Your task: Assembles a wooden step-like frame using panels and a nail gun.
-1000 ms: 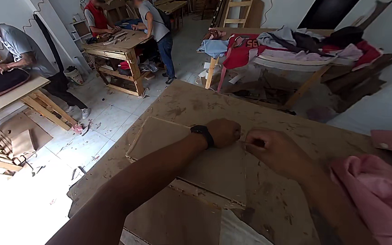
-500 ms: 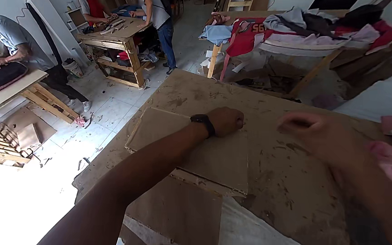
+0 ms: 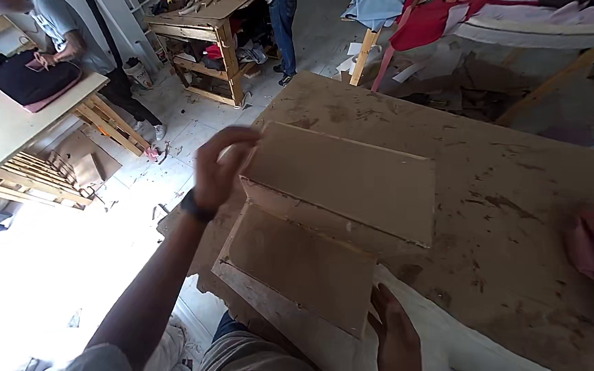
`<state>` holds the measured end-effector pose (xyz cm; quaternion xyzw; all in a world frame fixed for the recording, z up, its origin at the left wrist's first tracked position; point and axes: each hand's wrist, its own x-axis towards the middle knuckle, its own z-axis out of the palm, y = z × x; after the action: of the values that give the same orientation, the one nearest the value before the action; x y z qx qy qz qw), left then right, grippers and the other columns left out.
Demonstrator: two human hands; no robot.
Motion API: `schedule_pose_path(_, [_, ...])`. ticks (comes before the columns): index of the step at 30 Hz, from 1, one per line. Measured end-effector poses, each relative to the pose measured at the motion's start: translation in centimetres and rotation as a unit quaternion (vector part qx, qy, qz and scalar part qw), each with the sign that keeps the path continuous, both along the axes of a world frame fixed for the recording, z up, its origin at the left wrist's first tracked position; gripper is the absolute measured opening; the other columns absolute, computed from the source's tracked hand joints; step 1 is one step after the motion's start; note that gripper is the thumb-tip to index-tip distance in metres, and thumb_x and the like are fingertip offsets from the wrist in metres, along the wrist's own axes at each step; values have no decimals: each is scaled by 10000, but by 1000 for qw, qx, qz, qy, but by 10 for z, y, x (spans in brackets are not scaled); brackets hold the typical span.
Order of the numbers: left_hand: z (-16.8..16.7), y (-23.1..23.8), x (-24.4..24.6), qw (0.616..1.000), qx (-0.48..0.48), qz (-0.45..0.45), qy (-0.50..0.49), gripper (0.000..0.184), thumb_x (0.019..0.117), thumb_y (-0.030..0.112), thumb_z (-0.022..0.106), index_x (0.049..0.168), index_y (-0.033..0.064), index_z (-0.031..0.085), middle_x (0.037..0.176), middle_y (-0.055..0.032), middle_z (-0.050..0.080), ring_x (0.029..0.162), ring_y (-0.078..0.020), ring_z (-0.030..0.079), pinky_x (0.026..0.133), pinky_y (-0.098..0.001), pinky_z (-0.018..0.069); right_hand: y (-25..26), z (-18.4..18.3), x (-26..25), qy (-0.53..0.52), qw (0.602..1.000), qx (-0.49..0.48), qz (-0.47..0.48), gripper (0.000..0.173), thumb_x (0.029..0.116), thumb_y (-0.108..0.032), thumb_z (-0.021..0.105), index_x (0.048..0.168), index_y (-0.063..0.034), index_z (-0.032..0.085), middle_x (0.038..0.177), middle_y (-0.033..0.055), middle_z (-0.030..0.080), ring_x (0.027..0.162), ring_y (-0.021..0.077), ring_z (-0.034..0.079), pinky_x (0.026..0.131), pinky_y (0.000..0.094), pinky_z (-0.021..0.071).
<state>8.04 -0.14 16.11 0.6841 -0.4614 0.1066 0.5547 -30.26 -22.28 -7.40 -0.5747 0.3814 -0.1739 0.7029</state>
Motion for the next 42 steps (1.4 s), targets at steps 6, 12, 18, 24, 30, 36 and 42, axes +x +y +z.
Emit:
schedule_pose_path(6, [-215, 110, -47, 902, 6, 21, 430, 797, 1002, 727, 274, 1560, 178, 427, 1574, -39, 484, 1436, -238, 472, 1146, -547, 442, 8, -24, 50, -123, 991, -54, -20, 822, 1034, -688, 268, 1634, -126, 271, 1655, 61, 355, 1501, 166, 371, 1238, 405, 346])
schedule_pose_path(12, [-184, 89, -63, 854, 31, -140, 500, 877, 953, 820, 184, 1645, 289, 272, 1675, 56, 328, 1511, -173, 360, 1197, -522, 371, 8, 45, 72, -143, 989, -4, -24, 765, 1060, -637, 142, 1617, -137, 298, 1550, 55, 505, 1387, 139, 515, 1134, 397, 470])
schedule_pose_path(18, [-65, 79, -23, 890, 19, -262, 373, 1098, 902, 870, 103, 1645, 67, 204, 1684, -106, 298, 1552, -232, 289, 1263, -507, 287, 48, 160, 57, -181, 981, -73, 17, 1058, 866, -899, 77, 1597, -193, 374, 1524, 73, 537, 1374, 193, 535, 1107, 446, 488])
schedule_pose_path(24, [-24, 48, 29, 841, 108, -375, 374, 1093, 890, 878, 69, 1647, 105, 227, 1653, -121, 360, 1503, -261, 388, 1215, -502, 362, 114, 168, 52, -205, 967, -115, -101, 972, 982, -758, 46, 1520, -77, 483, 1591, 99, 454, 1455, 246, 445, 1162, 452, 428])
schedule_pose_path(30, [53, -16, 55, 790, 272, -473, 280, 1115, 871, 905, 151, 1636, 102, 266, 1593, -163, 444, 1450, -296, 462, 1164, -512, 421, 175, 175, 45, -271, 942, -67, -184, 882, 983, -764, 255, 1325, -47, 641, 1527, 134, 514, 1411, 311, 480, 1086, 492, 493])
schedule_pose_path(36, [155, -158, 22, 744, 474, -471, 11, 649, 1082, 554, 255, 1586, 175, 405, 1428, -137, 624, 1269, -308, 638, 1094, -495, 510, 254, 171, 69, -331, 940, -72, -40, 881, 1015, -710, 302, 1619, -69, 296, 1699, 134, 219, 1551, 306, 257, 1222, 583, 334])
schedule_pose_path(42, [210, -246, -117, 789, 410, -388, -244, 504, 1042, 461, 559, 1439, 153, 598, 1381, 2, 649, 1260, -63, 607, 1112, -312, 484, 244, 154, 86, -296, 945, -69, 124, 613, 1038, -610, 426, 1430, -183, 627, 1695, 110, 227, 1548, 306, 255, 1227, 538, 356])
